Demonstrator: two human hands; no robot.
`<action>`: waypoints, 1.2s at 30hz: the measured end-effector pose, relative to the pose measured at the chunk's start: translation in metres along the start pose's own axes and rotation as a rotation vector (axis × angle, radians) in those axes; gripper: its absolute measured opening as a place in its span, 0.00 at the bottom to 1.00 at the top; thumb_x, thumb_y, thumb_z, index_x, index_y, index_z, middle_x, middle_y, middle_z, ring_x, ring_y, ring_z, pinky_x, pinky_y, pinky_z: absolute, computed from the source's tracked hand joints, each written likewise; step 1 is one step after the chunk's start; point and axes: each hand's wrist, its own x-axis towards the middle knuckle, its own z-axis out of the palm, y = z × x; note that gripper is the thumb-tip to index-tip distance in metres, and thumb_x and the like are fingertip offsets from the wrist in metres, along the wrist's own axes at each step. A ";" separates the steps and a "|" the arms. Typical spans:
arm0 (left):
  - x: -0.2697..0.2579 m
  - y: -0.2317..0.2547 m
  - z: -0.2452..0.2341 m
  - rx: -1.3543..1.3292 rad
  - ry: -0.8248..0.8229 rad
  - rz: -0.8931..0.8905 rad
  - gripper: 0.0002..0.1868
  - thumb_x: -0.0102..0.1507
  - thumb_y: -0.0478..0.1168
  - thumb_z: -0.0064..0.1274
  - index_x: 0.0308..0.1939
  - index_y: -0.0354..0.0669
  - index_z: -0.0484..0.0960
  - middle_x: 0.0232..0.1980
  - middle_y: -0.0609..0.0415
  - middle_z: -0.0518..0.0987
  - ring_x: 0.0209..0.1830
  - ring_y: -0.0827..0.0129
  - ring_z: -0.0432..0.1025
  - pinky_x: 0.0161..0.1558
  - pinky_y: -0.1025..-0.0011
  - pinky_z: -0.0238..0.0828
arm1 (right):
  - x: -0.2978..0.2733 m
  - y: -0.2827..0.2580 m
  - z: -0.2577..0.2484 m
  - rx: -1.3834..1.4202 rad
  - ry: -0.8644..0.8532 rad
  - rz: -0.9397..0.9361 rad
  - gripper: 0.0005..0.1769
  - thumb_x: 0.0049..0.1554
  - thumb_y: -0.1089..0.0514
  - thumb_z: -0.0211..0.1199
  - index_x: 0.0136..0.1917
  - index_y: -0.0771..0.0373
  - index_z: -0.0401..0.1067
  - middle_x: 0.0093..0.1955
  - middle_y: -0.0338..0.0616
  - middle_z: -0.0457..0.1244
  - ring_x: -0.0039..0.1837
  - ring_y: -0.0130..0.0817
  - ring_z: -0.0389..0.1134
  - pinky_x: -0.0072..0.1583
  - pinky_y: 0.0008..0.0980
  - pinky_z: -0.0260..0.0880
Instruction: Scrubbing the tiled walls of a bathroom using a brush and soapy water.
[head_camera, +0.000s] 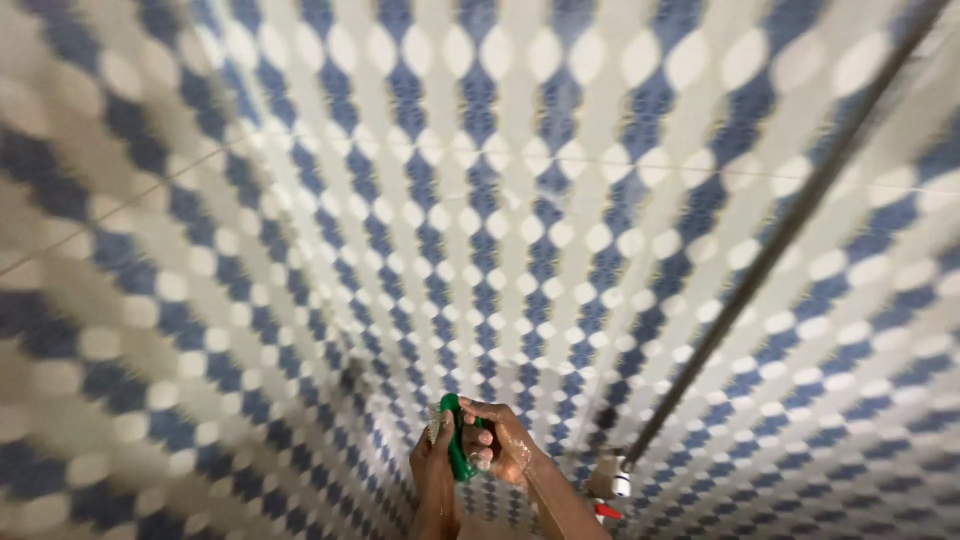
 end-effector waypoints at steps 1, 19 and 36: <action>0.013 -0.013 0.008 -0.091 -0.099 0.108 0.25 0.64 0.55 0.57 0.52 0.37 0.82 0.40 0.51 0.81 0.35 0.66 0.75 0.38 0.64 0.69 | -0.010 -0.007 0.001 -0.039 0.048 -0.084 0.20 0.67 0.49 0.58 0.34 0.57 0.65 0.22 0.32 0.51 0.23 0.24 0.49 0.26 0.27 0.49; -0.095 -0.076 0.071 0.263 -0.735 -0.060 0.17 0.61 0.45 0.62 0.48 0.37 0.86 0.42 0.57 0.84 0.42 0.73 0.75 0.45 0.71 0.67 | -0.175 0.059 -0.031 -0.141 1.014 -0.819 0.12 0.57 0.56 0.66 0.35 0.63 0.71 0.26 0.37 0.59 0.25 0.29 0.56 0.29 0.32 0.52; -0.235 -0.202 0.071 0.533 -1.236 -0.248 0.17 0.65 0.48 0.52 0.52 0.45 0.83 0.51 0.62 0.81 0.53 0.76 0.71 0.57 0.71 0.63 | -0.379 0.170 -0.035 -0.172 1.501 -0.885 0.13 0.52 0.51 0.70 0.42 0.63 0.80 0.35 0.36 0.68 0.38 0.24 0.65 0.43 0.28 0.64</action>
